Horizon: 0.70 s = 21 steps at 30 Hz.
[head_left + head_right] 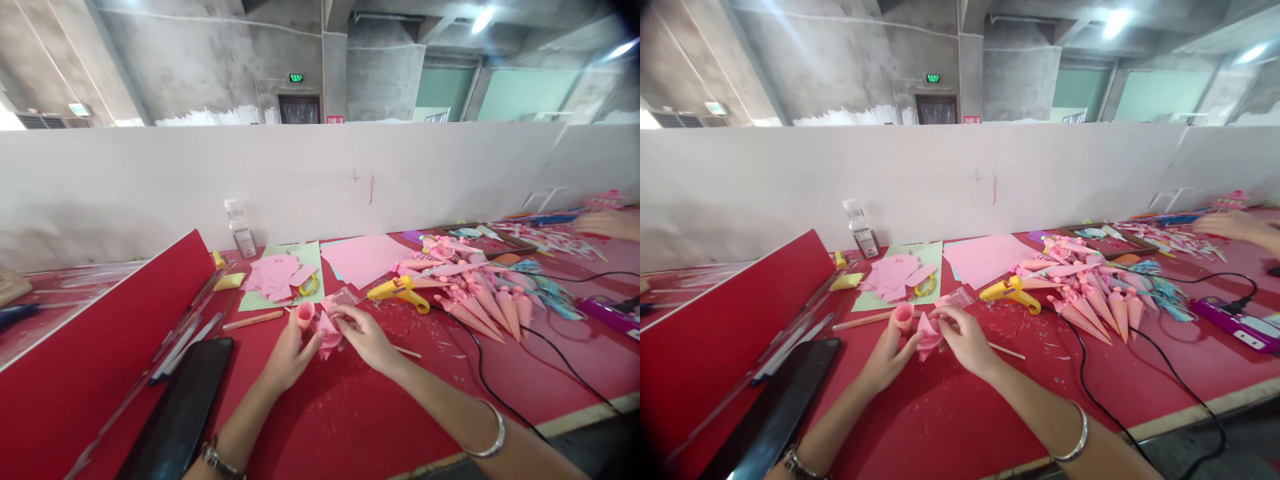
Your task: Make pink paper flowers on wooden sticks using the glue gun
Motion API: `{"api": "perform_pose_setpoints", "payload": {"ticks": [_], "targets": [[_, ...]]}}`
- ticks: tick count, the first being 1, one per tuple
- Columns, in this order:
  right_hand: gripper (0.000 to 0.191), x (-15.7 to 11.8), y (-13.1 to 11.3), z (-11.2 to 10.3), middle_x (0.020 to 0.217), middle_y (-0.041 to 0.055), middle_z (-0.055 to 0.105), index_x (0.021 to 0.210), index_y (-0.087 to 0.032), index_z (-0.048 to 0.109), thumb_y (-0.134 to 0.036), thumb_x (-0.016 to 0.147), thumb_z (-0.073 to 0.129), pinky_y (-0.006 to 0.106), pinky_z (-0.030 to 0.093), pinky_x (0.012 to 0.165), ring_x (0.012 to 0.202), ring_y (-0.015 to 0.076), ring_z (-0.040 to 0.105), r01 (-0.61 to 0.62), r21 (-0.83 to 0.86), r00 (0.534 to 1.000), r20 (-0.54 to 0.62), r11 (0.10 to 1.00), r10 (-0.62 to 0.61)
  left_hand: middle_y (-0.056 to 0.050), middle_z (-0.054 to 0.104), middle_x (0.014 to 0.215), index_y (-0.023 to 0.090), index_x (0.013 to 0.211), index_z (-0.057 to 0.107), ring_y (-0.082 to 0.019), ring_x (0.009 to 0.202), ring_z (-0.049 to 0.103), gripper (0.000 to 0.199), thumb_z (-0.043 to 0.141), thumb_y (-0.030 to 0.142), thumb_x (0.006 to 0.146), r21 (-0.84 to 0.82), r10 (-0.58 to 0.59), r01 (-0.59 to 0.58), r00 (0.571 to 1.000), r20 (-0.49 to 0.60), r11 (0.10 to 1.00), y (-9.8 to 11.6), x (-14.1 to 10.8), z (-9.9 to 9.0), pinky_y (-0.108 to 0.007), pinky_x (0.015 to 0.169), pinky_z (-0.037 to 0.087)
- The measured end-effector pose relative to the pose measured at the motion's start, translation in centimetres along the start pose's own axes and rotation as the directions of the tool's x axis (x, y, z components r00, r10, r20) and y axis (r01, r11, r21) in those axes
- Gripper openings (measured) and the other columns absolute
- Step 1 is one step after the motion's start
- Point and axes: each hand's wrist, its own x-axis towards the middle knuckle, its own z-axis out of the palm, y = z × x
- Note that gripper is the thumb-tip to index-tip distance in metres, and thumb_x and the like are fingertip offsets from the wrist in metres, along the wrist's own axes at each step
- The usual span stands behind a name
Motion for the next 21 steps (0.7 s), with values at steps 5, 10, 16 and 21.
{"api": "perform_pose_setpoints", "payload": {"ticks": [5,10,16,21], "targets": [[0.015,-0.1,0.1,0.2,0.089,0.0033,0.053,0.091,-0.022,0.053,-0.029,0.079,0.047,0.021,0.049,0.048,0.062,0.011,0.055,0.032,-0.003,0.999,-0.022,0.999,-0.032,-0.003,0.056,0.082,0.016,0.094,0.042,-0.015,0.072,0.054,0.02,0.042,0.031,0.081,-0.097,-0.008,0.009,1.0,0.004,0.995,0.6,0.1,0.2,-0.027,0.069,0.042],[0.02,-0.1,0.2,0.1,0.096,0.004,0.046,0.098,-0.024,0.051,-0.029,0.08,0.045,0.022,0.051,0.051,0.062,0.0095,0.054,0.076,-0.01,0.997,-0.033,0.997,-0.077,0.0,0.055,0.074,0.017,0.087,0.042,-0.01,0.059,0.052,0.016,0.044,0.031,0.08,-0.188,-0.038,0.037,0.999,-0.002,0.981,1.1,0.2,0.3,-0.022,0.056,0.041],[0.025,-0.6,-0.8,0.0,0.1,0.0051,0.046,0.109,-0.025,0.041,-0.031,0.086,0.034,0.024,0.049,0.053,0.057,0.0081,0.051,0.143,-0.169,0.989,-0.014,0.975,-0.147,0.001,0.054,0.071,0.015,0.083,0.044,-0.011,0.061,0.051,0.018,0.05,0.031,0.076,-0.282,-0.098,0.064,0.989,-0.11,0.957,0.6,0.7,0.5,-0.022,0.058,0.041],[0.04,-1.1,-2.5,-0.6,0.107,0.0078,0.042,0.116,-0.023,0.04,-0.029,0.078,0.049,0.04,0.035,0.091,0.104,0.0214,0.041,0.365,-0.597,0.909,0.062,0.715,-0.412,0.0,0.053,0.074,0.014,0.084,0.045,-0.012,0.066,0.051,0.021,0.053,0.031,0.074,-0.329,-0.141,0.08,0.976,-0.166,0.941,-0.2,0.9,0.6,-0.023,0.06,0.041]]}}
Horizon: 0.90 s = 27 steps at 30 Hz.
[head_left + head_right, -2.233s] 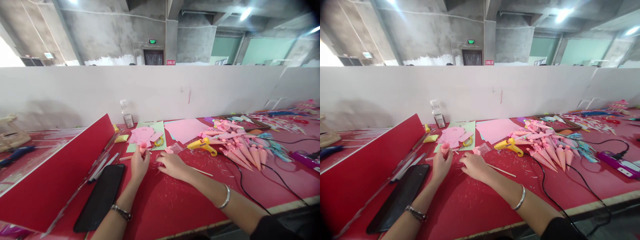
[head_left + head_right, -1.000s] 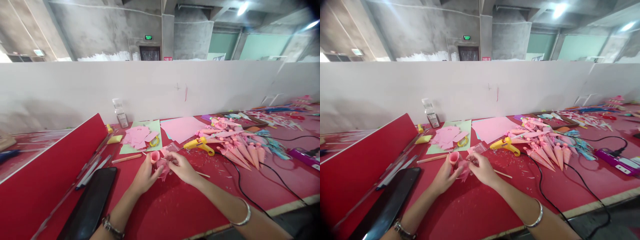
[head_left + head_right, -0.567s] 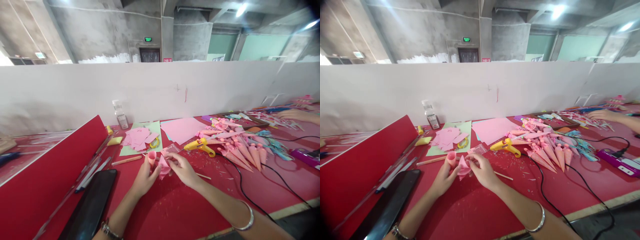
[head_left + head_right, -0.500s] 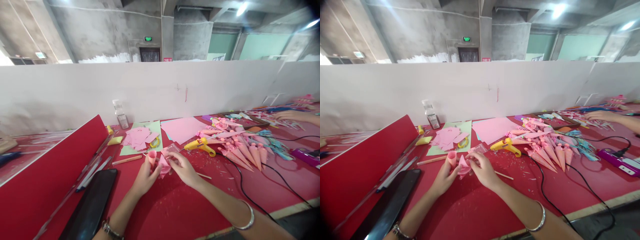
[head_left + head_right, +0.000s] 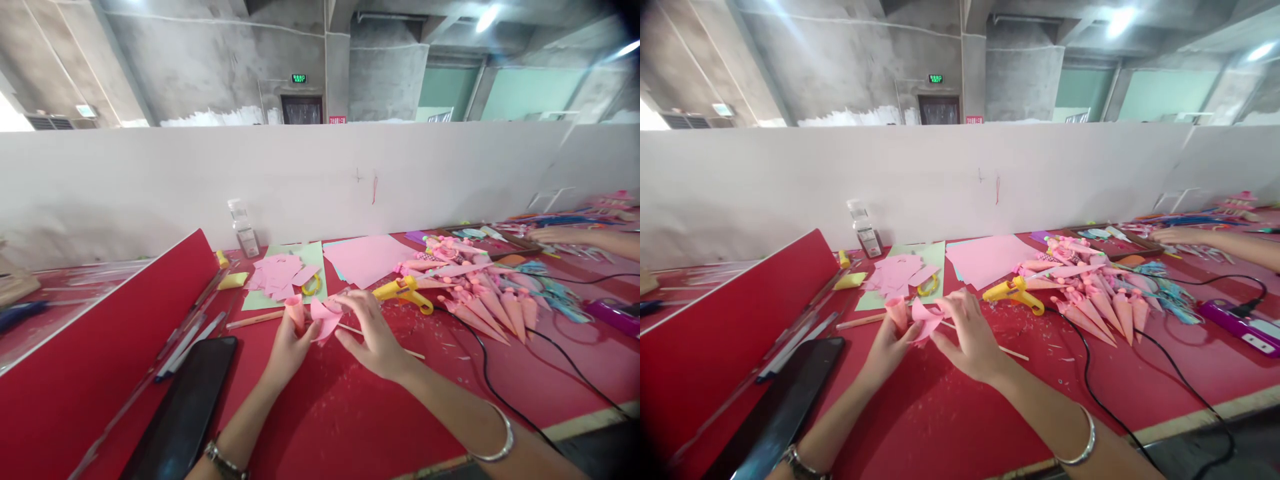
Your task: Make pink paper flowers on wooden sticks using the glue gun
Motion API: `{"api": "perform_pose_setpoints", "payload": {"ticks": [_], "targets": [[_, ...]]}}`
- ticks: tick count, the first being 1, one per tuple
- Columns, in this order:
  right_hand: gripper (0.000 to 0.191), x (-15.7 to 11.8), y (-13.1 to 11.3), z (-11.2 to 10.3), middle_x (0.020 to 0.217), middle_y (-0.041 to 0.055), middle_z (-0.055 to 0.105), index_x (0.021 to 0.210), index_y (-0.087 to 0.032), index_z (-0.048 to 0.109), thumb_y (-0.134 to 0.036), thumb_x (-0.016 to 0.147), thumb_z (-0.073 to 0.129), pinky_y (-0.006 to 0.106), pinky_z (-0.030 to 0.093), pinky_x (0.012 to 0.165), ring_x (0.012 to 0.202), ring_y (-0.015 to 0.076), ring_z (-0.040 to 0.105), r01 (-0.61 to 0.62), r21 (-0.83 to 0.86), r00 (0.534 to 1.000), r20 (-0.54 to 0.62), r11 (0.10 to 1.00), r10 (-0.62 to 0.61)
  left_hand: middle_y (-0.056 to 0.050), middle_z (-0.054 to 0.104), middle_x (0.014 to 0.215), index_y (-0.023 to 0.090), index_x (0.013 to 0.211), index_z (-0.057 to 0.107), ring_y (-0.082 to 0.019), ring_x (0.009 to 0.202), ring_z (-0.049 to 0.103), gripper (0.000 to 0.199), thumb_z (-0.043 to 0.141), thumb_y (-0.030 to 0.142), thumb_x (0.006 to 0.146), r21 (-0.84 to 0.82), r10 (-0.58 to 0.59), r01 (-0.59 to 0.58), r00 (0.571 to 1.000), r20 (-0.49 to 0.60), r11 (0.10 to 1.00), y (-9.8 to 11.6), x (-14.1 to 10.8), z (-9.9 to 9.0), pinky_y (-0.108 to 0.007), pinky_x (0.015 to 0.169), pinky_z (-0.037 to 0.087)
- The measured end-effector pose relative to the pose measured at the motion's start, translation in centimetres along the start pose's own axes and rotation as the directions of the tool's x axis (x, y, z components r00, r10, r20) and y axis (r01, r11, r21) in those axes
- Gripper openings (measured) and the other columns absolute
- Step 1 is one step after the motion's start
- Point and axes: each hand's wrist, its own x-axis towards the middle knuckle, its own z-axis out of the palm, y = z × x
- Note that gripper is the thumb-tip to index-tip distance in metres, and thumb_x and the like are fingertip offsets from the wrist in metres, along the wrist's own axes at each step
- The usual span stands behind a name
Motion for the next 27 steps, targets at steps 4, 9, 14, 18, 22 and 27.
{"api": "perform_pose_setpoints", "payload": {"ticks": [4,9,14,18,22,27], "targets": [[0.049,0.1,-0.2,-0.4,0.113,0.0081,0.037,0.117,-0.027,0.042,-0.036,0.071,0.058,0.04,0.036,0.089,0.106,0.0231,0.039,0.071,-0.145,0.985,0.167,0.987,-0.046,-0.001,0.053,0.075,0.015,0.086,0.045,-0.012,0.067,0.051,0.02,0.053,0.03,0.074,-0.011,0.007,-0.006,0.998,0.063,1.0,0.2,-0.3,0.0,-0.024,0.062,0.042],[0.026,0.2,-0.1,0.0,0.103,0.0055,0.044,0.101,-0.025,0.053,-0.034,0.076,0.053,0.033,0.04,0.086,0.103,0.0189,0.043,0.0,-0.014,0.99,0.14,1.0,0.001,0.0,0.055,0.076,0.016,0.085,0.046,-0.012,0.068,0.053,0.018,0.052,0.03,0.075,-0.029,0.012,-0.007,0.985,0.174,1.0,0.9,-0.6,0.2,-0.025,0.065,0.043],[0.019,0.2,0.1,0.3,0.091,0.0047,0.049,0.096,-0.021,0.053,-0.027,0.078,0.051,0.031,0.042,0.08,0.091,0.0166,0.05,-0.038,0.11,0.997,0.076,0.993,0.03,0.0,0.057,0.072,0.016,0.081,0.047,-0.012,0.067,0.054,0.014,0.048,0.029,0.077,-0.068,0.012,-0.001,0.985,0.17,0.998,1.3,-0.6,0.2,-0.026,0.066,0.043],[0.018,0.0,0.6,0.7,0.092,0.0057,0.05,0.097,-0.021,0.052,-0.022,0.078,0.049,0.029,0.045,0.074,0.087,0.0167,0.051,-0.083,0.17,0.996,0.048,0.982,0.076,0.002,0.056,0.063,0.015,0.082,0.047,-0.012,0.061,0.054,0.016,0.042,0.03,0.08,-0.118,-0.024,0.051,0.974,0.224,0.992,1.5,-0.6,0.2,-0.026,0.066,0.043],[0.02,0.0,0.7,0.9,0.095,0.0066,0.049,0.098,-0.022,0.052,-0.02,0.078,0.049,0.028,0.046,0.071,0.092,0.0187,0.05,-0.093,0.196,0.996,0.018,0.976,0.091,-0.004,0.059,0.088,0.016,0.094,0.047,-0.016,0.081,0.055,0.025,0.05,0.032,0.075,-0.087,-0.031,0.05,0.979,0.201,0.995,1.7,-0.8,0.2,-0.028,0.074,0.043],[0.024,0.0,0.4,0.8,0.094,0.0055,0.049,0.098,-0.022,0.053,-0.016,0.075,0.052,0.031,0.042,0.08,0.096,0.0192,0.048,-0.048,0.161,0.998,0.043,0.986,0.042,-0.005,0.058,0.094,0.016,0.097,0.045,-0.017,0.088,0.054,0.033,0.056,0.033,0.071,-0.066,-0.088,0.102,0.977,0.193,0.993,1.6,-0.9,0.1,-0.028,0.077,0.043]]}}
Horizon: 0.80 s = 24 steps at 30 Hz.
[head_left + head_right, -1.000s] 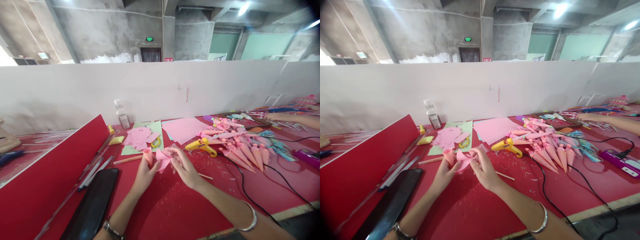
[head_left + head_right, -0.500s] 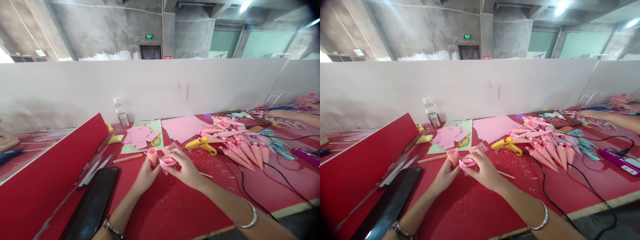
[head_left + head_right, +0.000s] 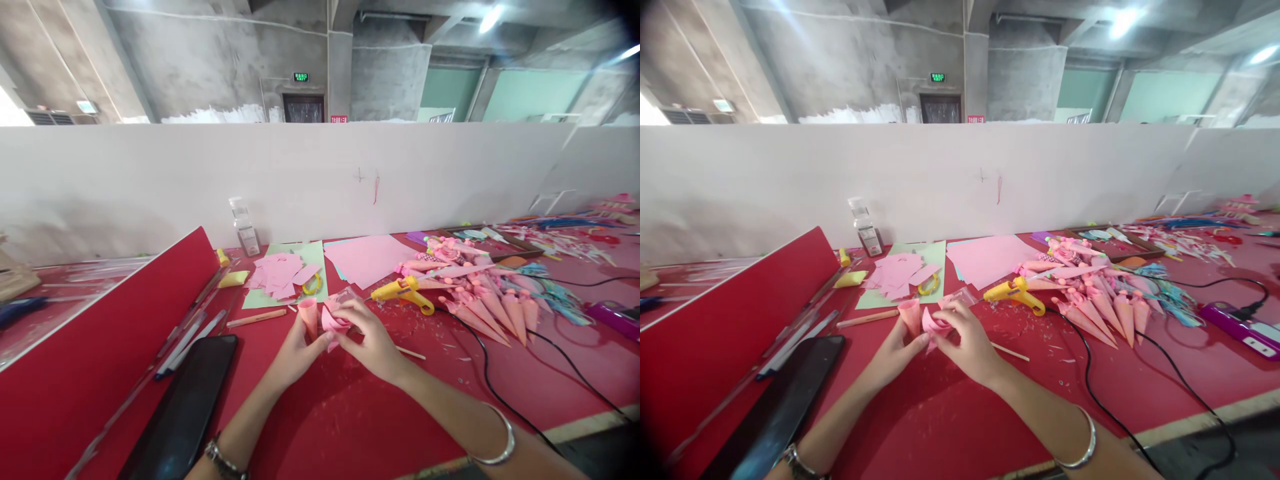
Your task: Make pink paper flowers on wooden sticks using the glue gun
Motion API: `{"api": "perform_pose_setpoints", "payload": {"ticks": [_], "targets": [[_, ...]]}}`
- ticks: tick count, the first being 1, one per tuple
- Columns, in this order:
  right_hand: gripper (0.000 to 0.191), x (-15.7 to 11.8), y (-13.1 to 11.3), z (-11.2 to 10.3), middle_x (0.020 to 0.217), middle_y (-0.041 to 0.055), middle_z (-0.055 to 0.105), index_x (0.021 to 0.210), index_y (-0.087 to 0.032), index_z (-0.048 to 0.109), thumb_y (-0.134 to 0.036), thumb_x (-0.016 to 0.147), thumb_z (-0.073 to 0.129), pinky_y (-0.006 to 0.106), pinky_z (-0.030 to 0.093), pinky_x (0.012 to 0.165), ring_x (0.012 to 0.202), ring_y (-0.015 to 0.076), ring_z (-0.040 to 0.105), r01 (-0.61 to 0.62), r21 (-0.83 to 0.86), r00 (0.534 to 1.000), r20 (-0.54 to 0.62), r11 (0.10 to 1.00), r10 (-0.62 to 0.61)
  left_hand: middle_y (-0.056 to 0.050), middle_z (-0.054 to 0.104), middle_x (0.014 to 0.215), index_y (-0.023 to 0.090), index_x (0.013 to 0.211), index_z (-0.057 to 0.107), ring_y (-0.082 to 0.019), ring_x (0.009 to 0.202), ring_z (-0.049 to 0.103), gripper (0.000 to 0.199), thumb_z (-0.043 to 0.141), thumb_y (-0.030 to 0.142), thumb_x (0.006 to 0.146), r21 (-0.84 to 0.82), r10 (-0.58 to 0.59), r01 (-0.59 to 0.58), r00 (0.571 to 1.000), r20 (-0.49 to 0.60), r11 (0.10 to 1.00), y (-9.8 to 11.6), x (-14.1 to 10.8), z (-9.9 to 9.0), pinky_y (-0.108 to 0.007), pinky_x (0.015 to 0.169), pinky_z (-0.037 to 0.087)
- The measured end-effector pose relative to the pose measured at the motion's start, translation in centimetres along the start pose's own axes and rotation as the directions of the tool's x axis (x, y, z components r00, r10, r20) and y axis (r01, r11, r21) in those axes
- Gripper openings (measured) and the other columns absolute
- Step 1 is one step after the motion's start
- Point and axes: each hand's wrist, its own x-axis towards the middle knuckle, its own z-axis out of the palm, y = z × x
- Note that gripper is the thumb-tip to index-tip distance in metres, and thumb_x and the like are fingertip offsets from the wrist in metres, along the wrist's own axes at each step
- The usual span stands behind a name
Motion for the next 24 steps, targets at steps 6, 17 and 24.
{"api": "perform_pose_setpoints", "payload": {"ticks": [6,17,24], "targets": [[0.028,-0.1,0.06,-0.01,0.097,0.0055,0.048,0.1,-0.021,0.054,-0.011,0.075,0.049,0.03,0.042,0.083,0.096,0.0167,0.048,0.046,-0.029,0.998,0.04,0.999,-0.045,0.001,0.056,0.069,0.015,0.084,0.044,-0.012,0.064,0.055,0.029,0.058,0.037,0.069,-0.115,-0.062,0.064,0.998,0.025,0.991,0.21,0.3,0.07,-0.025,0.063,0.045],[0.026,-0.23,-0.33,0.01,0.098,0.005,0.043,0.101,-0.025,0.054,-0.017,0.077,0.048,0.032,0.043,0.083,0.095,0.0166,0.047,0.071,-0.068,0.996,0.061,0.995,-0.067,0.003,0.051,0.067,0.015,0.083,0.042,-0.008,0.056,0.051,0.027,0.053,0.038,0.074,-0.205,-0.075,0.079,0.997,0.029,0.976,-0.65,0.5,0.08,-0.023,0.056,0.045],[0.028,-0.28,-0.12,-0.04,0.112,0.006,0.041,0.102,-0.025,0.051,-0.02,0.074,0.052,0.033,0.04,0.087,0.103,0.0186,0.045,0.075,-0.109,0.997,0.027,0.991,-0.072,0.005,0.047,0.061,0.015,0.076,0.044,-0.008,0.054,0.047,0.027,0.056,0.038,0.07,-0.123,-0.084,0.079,0.996,-0.043,0.989,-0.44,0.53,0.0,-0.021,0.052,0.042]]}}
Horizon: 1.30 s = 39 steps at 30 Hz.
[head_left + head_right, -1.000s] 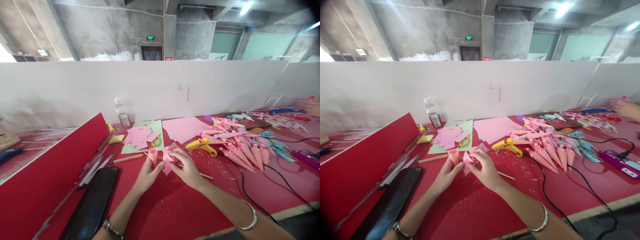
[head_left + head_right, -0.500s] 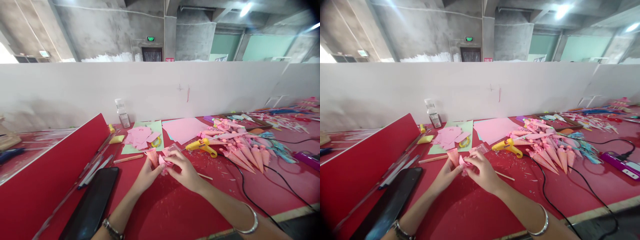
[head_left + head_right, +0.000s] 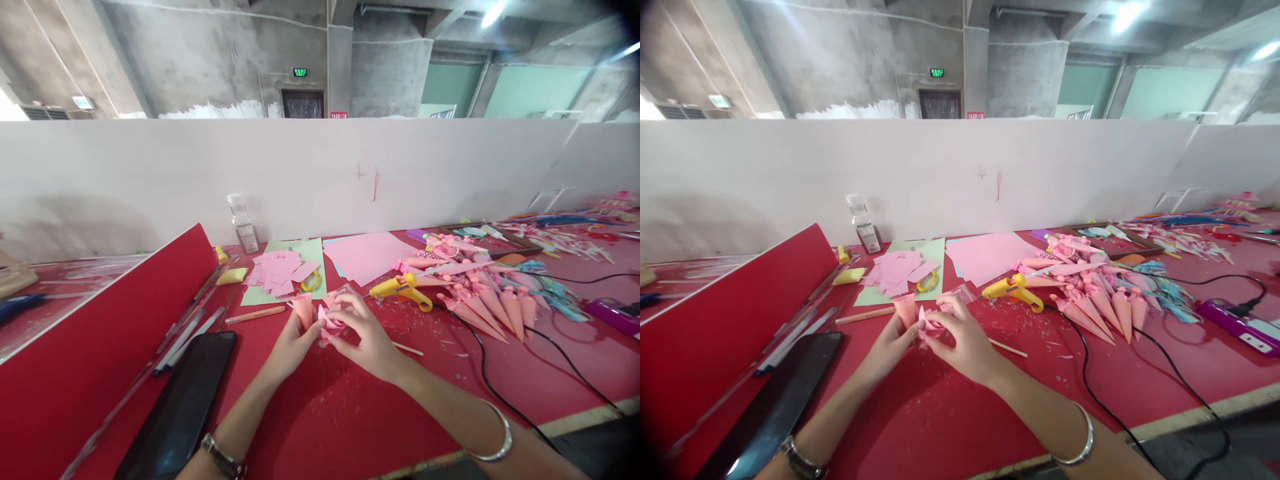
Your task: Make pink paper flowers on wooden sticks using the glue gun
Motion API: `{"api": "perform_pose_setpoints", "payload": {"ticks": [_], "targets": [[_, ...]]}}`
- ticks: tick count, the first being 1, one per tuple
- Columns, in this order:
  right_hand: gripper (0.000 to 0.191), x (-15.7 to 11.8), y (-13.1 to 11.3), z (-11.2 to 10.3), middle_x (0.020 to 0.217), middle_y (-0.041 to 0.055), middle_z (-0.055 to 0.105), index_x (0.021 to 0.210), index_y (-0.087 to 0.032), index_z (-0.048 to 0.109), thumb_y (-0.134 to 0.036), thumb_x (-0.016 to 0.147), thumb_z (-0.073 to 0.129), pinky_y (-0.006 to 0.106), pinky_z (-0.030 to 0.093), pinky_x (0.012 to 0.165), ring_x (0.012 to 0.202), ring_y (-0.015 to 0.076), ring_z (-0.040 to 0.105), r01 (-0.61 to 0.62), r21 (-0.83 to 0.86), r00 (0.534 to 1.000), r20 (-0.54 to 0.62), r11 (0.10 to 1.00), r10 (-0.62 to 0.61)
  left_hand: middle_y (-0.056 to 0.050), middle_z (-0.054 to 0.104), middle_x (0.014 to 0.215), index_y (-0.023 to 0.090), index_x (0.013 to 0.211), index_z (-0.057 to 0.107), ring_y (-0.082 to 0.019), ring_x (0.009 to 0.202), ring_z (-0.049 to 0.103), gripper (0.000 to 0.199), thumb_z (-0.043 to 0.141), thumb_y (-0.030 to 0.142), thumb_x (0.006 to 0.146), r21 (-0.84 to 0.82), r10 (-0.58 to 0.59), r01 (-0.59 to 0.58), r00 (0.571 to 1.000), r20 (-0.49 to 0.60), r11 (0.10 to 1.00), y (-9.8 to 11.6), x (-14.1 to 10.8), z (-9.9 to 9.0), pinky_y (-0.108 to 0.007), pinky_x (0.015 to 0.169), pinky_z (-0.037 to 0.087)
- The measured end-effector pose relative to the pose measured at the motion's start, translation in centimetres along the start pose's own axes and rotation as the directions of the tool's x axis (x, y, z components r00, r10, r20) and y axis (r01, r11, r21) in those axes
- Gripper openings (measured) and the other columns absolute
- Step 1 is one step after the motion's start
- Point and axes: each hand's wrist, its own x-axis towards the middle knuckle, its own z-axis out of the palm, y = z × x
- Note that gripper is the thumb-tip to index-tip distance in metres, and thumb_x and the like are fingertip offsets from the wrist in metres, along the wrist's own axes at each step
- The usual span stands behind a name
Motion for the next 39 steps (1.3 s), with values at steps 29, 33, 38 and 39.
{"api": "perform_pose_setpoints", "payload": {"ticks": [29,33,38,39], "targets": [[0.029,0.0,0.0,-0.6,0.102,0.0044,0.048,0.102,-0.026,0.052,-0.027,0.074,0.057,0.032,0.039,0.088,0.104,0.0185,0.045,0.017,-0.033,0.998,0.068,0.999,-0.014,-0.001,0.059,0.073,0.015,0.082,0.05,-0.015,0.07,0.056,0.012,0.049,0.025,0.075,0.16,0.067,-0.086,0.99,0.123,0.983,0.0,-0.4,-0.1,-0.026,0.066,0.044],[0.015,0.2,0.2,-0.5,0.1,0.0052,0.047,0.089,-0.023,0.057,-0.024,0.074,0.056,0.032,0.039,0.088,0.101,0.0179,0.047,-0.022,0.049,0.999,-0.025,0.999,0.024,0.0,0.058,0.067,0.016,0.074,0.049,-0.013,0.065,0.055,0.007,0.046,0.021,0.076,0.194,0.1,-0.134,0.979,0.176,0.972,0.2,-0.7,0.0,-0.025,0.065,0.043],[0.012,0.3,0.4,-0.3,0.102,0.006,0.052,0.085,-0.021,0.059,-0.026,0.074,0.056,0.031,0.042,0.083,0.1,0.0182,0.049,-0.089,0.178,0.995,-0.033,0.98,0.097,0.0,0.057,0.067,0.016,0.075,0.048,-0.013,0.064,0.054,0.006,0.043,0.019,0.077,0.302,0.159,-0.212,0.969,0.189,0.93,0.1,-0.7,0.0,-0.024,0.064,0.042],[0.012,0.4,0.5,-0.3,0.098,0.0057,0.055,0.085,-0.021,0.059,-0.026,0.075,0.055,0.029,0.044,0.079,0.095,0.0176,0.052,-0.098,0.202,0.994,-0.022,0.974,0.104,0.0,0.057,0.067,0.016,0.077,0.047,-0.012,0.064,0.053,0.007,0.042,0.019,0.077,0.333,0.175,-0.228,0.968,0.181,0.915,0.1,-0.6,-0.1,-0.024,0.064,0.042]]}}
